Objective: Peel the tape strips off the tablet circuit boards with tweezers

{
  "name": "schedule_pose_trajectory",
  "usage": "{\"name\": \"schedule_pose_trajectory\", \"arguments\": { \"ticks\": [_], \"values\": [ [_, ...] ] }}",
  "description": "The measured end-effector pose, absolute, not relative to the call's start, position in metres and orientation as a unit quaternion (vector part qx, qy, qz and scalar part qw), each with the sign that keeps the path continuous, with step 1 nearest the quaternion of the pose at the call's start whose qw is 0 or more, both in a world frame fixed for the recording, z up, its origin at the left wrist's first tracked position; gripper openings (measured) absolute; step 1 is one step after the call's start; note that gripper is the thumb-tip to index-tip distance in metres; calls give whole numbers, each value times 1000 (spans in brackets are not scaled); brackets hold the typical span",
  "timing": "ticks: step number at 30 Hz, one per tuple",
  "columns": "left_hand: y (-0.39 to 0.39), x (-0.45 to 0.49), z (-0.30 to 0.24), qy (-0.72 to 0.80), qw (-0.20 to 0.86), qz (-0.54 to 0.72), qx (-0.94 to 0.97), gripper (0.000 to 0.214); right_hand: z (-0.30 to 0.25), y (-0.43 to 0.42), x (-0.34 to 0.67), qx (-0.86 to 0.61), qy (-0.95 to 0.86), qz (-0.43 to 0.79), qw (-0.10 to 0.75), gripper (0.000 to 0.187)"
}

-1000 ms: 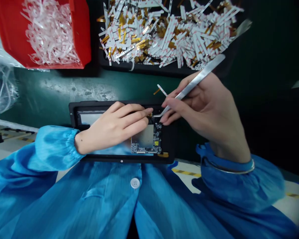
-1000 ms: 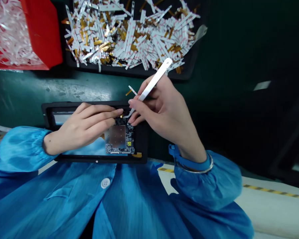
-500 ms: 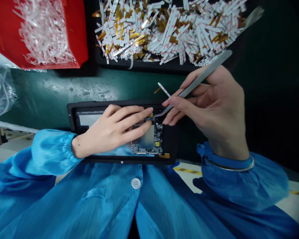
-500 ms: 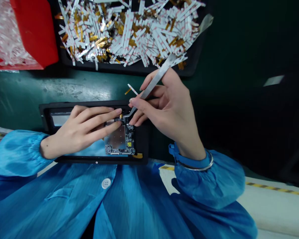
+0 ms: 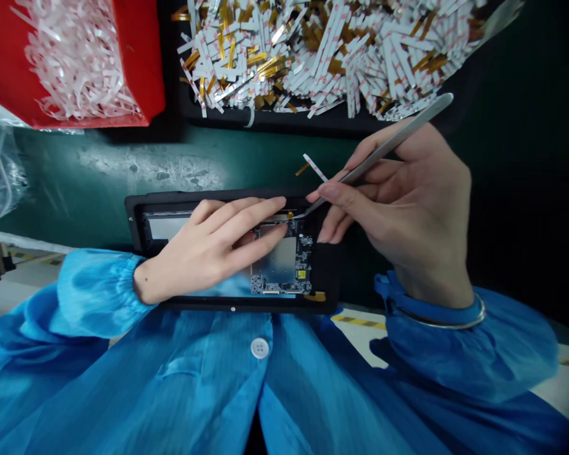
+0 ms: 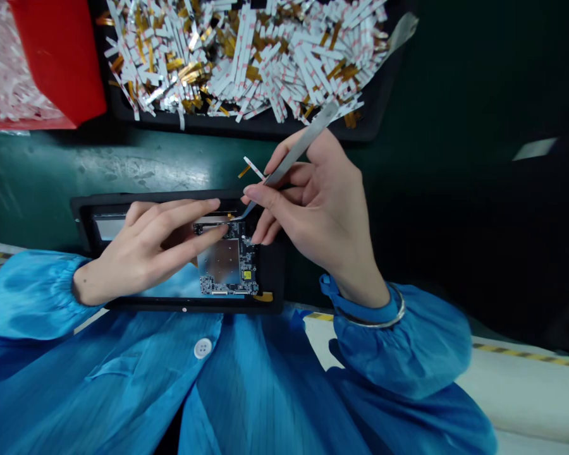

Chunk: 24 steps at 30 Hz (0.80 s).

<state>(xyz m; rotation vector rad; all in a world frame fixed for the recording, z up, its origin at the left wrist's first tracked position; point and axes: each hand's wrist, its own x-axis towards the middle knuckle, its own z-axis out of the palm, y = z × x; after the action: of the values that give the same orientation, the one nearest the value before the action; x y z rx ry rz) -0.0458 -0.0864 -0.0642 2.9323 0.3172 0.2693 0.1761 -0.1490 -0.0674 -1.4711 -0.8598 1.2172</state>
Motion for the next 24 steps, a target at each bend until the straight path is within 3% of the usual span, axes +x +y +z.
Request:
{"name": "schedule_pose_trajectory", "arguments": {
  "ticks": [14,24],
  "values": [
    [-90,-48,-62,83,64,75,992,31,-68,-150,175,-622,-348,502,489,42],
    [-91,-47,-64,99,34,65,992,33,-69,-155,173,-633,-404,456,476,30]
  ]
}}
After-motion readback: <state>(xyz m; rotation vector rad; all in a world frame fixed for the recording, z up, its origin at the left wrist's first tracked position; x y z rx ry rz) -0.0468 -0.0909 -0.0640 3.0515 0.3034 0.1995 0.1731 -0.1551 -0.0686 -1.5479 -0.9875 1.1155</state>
